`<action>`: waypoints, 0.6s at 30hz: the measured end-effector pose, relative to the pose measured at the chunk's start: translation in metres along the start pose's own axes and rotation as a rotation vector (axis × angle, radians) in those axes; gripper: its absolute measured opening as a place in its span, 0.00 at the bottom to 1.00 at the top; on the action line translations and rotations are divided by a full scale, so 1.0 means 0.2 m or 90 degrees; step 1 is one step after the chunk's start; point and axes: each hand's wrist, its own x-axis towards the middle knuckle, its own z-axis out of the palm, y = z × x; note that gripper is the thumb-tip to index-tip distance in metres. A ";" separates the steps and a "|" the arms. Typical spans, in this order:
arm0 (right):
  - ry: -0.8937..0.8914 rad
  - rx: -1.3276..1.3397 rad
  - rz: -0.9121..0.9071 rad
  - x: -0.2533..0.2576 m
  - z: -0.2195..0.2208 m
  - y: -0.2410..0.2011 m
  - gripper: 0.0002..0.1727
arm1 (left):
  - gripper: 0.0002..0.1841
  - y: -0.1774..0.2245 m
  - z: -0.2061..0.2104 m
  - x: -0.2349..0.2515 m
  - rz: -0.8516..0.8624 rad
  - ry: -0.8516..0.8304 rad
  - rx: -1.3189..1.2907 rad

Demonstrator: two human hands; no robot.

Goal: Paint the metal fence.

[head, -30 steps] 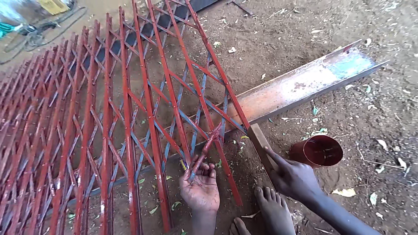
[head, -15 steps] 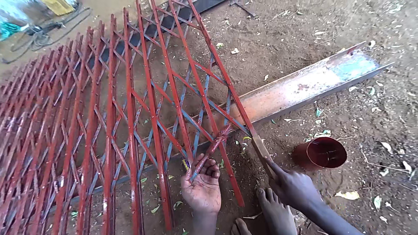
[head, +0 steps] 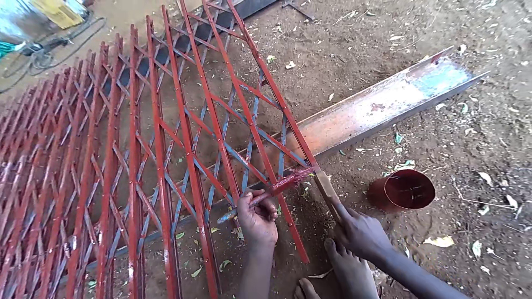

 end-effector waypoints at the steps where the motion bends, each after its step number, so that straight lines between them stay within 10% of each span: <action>1: 0.030 0.002 -0.017 0.00 -0.01 0.00 0.43 | 0.27 0.00 0.01 0.00 0.005 -0.009 -0.002; 4: 0.164 -0.002 -0.069 -0.02 -0.03 0.00 0.43 | 0.27 0.01 0.04 0.00 0.023 -0.020 -0.009; 10: 0.085 -0.013 -0.051 0.00 -0.12 -0.02 0.45 | 0.27 0.00 0.04 0.02 -0.049 0.020 -0.025; 14: 0.043 -0.015 -0.029 0.03 -0.24 -0.07 0.42 | 0.35 -0.06 -0.02 0.12 -0.004 -0.135 0.084; 18: -0.089 -0.034 0.036 0.08 -0.36 -0.14 0.41 | 0.23 -0.08 0.00 0.22 0.116 -0.222 0.288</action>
